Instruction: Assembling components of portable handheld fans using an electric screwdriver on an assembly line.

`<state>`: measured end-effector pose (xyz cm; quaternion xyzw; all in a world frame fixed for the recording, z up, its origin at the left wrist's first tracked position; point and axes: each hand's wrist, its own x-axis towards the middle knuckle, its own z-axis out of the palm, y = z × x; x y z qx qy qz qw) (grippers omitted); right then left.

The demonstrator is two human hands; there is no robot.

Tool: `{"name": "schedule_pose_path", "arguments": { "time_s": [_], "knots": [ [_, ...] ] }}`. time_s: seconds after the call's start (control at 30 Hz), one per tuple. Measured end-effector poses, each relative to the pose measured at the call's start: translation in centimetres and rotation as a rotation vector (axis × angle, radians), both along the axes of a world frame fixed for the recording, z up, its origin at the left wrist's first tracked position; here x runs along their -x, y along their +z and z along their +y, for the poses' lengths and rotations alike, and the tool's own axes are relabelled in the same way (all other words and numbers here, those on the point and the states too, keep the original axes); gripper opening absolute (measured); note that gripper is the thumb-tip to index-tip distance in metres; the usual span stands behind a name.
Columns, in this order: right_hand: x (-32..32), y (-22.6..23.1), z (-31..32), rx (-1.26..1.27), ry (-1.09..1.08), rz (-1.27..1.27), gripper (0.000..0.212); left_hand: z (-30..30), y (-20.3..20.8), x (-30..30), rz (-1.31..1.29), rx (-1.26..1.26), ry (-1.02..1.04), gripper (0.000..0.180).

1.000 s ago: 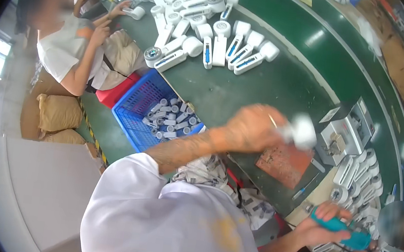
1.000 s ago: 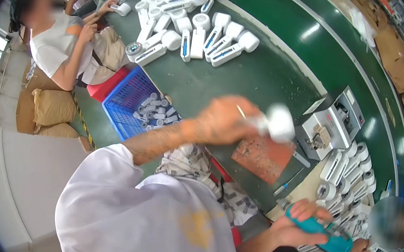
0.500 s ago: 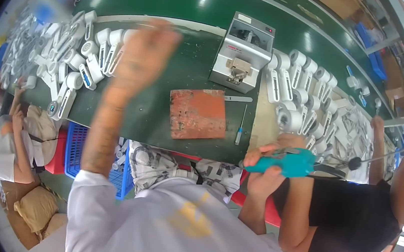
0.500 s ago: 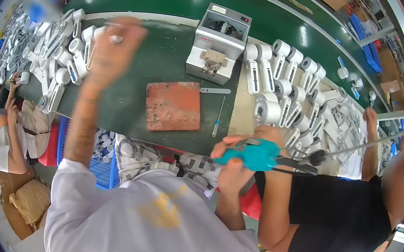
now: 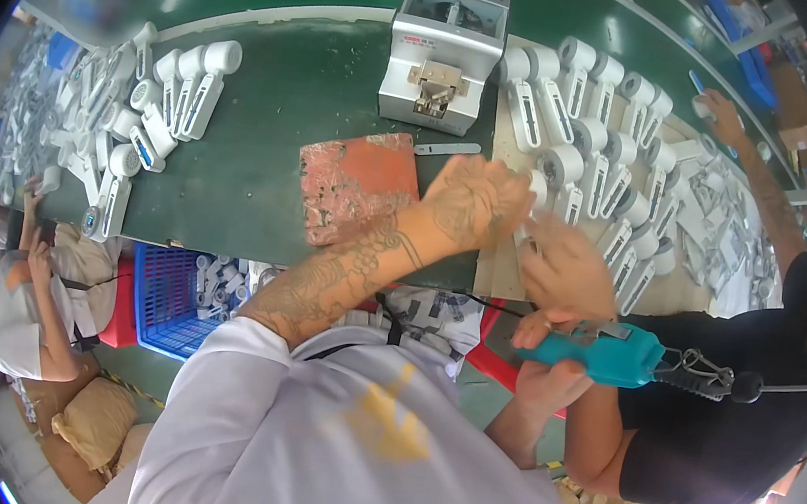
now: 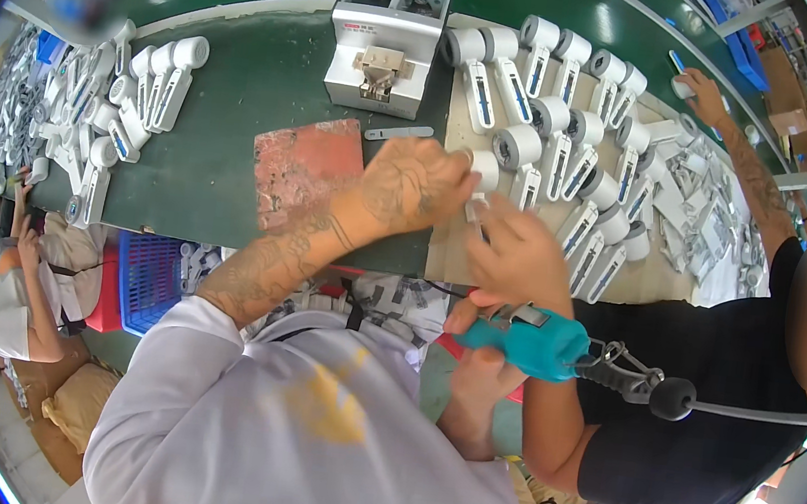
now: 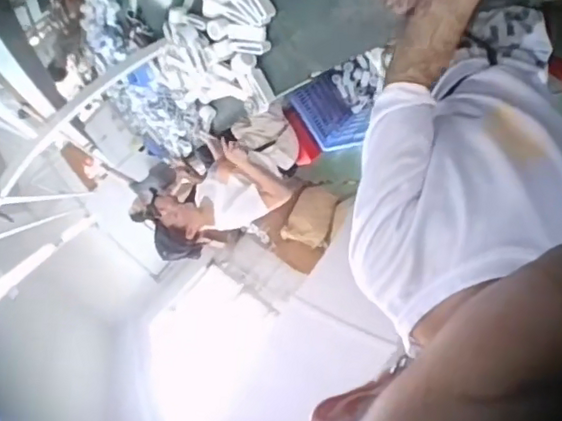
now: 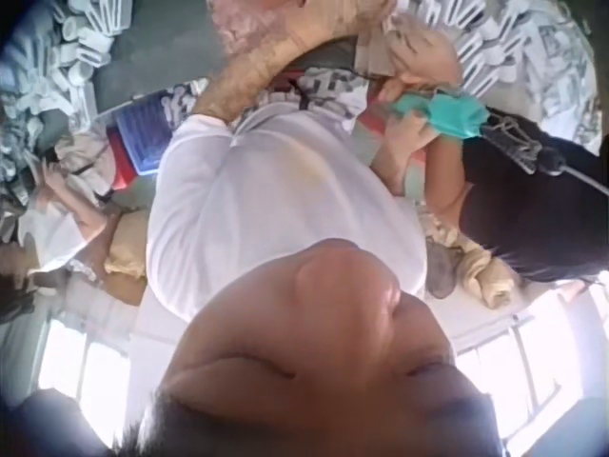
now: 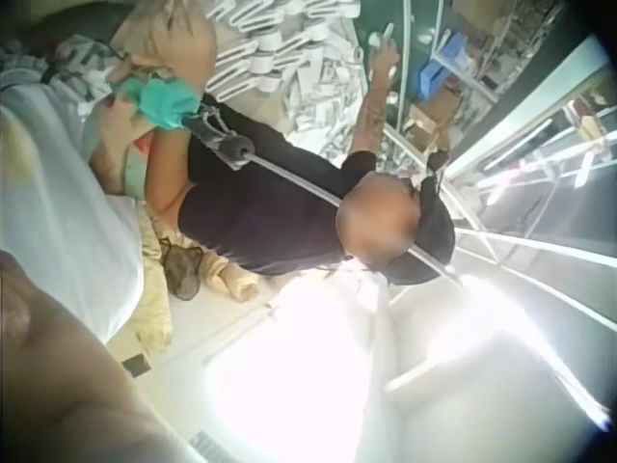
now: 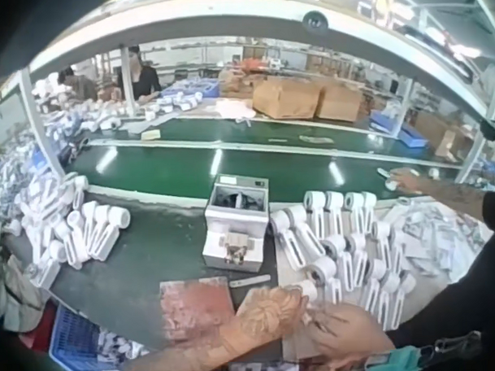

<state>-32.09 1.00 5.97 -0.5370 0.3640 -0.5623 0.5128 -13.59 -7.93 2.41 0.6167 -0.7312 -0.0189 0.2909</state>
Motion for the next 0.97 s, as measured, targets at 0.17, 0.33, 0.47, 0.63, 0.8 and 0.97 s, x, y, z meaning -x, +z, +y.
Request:
{"name": "schedule_pose_path", "arguments": {
  "time_s": [0.17,0.33,0.47,0.63,0.8,0.97],
  "knots": [
    [-0.4,0.4,-0.5,-0.052,0.062,-0.067,0.075,0.9,-0.7,3.7,-0.107,-0.231,-0.057,0.033],
    [-1.2,0.3,-0.2,-0.075,0.071,-0.033,0.080,2.3,-3.4,3.3,0.015,-0.031,0.131,0.040],
    [-1.5,-0.3,-0.1,-0.074,0.066,-0.007,0.081,4.2,0.1,-0.2,0.182,-0.162,0.166,0.033],
    [-3.4,-0.4,-1.4,-0.047,0.112,-0.026,0.083,7.3,2.5,-5.4,0.215,-0.015,0.063,0.025],
    [-8.0,0.3,-4.6,-0.032,0.186,-0.161,0.085,8.7,-0.2,-9.8,0.132,0.044,0.027,0.024],
    [-15.2,1.1,-11.5,0.079,0.147,-0.150,0.081,7.5,-0.7,-13.5,0.161,-0.105,0.001,0.021]
  ]
}}
